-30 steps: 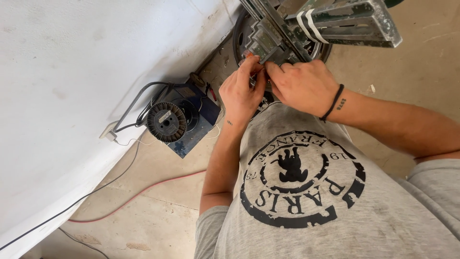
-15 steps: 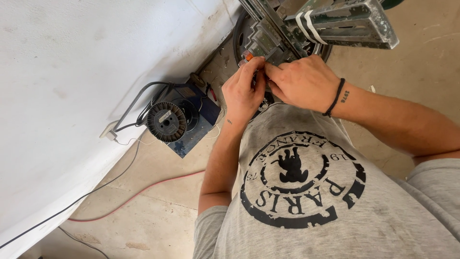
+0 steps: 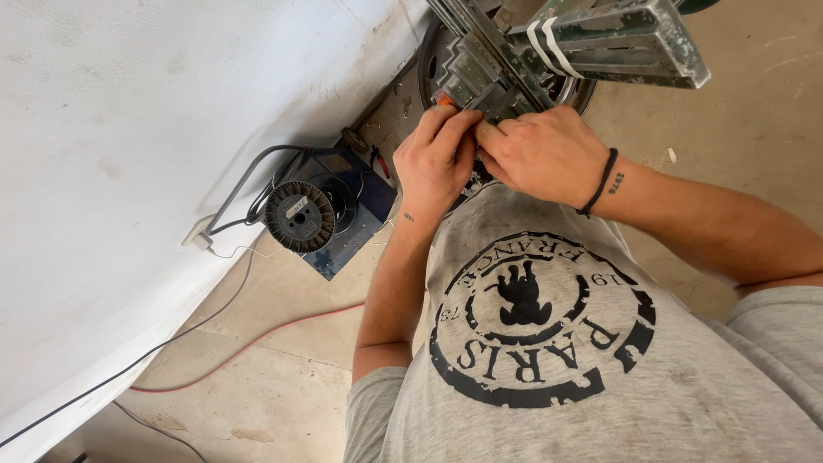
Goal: Operating a wire winding machine and assembling motor coils at a workbench.
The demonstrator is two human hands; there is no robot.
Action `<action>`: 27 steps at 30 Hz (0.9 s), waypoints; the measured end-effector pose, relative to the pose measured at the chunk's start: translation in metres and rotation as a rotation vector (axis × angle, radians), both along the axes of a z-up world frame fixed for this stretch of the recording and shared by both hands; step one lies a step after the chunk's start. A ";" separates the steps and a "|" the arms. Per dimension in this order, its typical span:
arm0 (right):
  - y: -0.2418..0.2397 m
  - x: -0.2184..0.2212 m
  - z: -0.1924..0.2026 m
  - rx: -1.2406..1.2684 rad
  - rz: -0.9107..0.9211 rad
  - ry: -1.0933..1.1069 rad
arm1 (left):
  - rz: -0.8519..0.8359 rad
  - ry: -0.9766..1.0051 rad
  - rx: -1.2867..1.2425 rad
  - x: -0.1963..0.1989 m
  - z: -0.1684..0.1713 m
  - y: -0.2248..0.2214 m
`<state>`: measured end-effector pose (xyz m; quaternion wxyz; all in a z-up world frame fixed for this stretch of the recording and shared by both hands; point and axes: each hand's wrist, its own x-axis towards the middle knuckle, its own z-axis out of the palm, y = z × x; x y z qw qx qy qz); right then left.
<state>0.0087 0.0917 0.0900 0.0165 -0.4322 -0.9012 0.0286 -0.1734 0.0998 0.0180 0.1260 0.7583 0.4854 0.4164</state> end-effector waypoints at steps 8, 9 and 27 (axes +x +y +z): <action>-0.004 0.000 -0.007 0.073 -0.007 -0.021 | 0.009 0.024 0.009 0.001 0.011 0.007; -0.005 0.000 -0.009 0.073 -0.008 -0.020 | 0.009 0.025 0.009 0.001 0.008 0.007; -0.009 0.001 -0.019 0.204 -0.073 0.045 | -0.022 -0.045 -0.092 0.002 0.020 0.007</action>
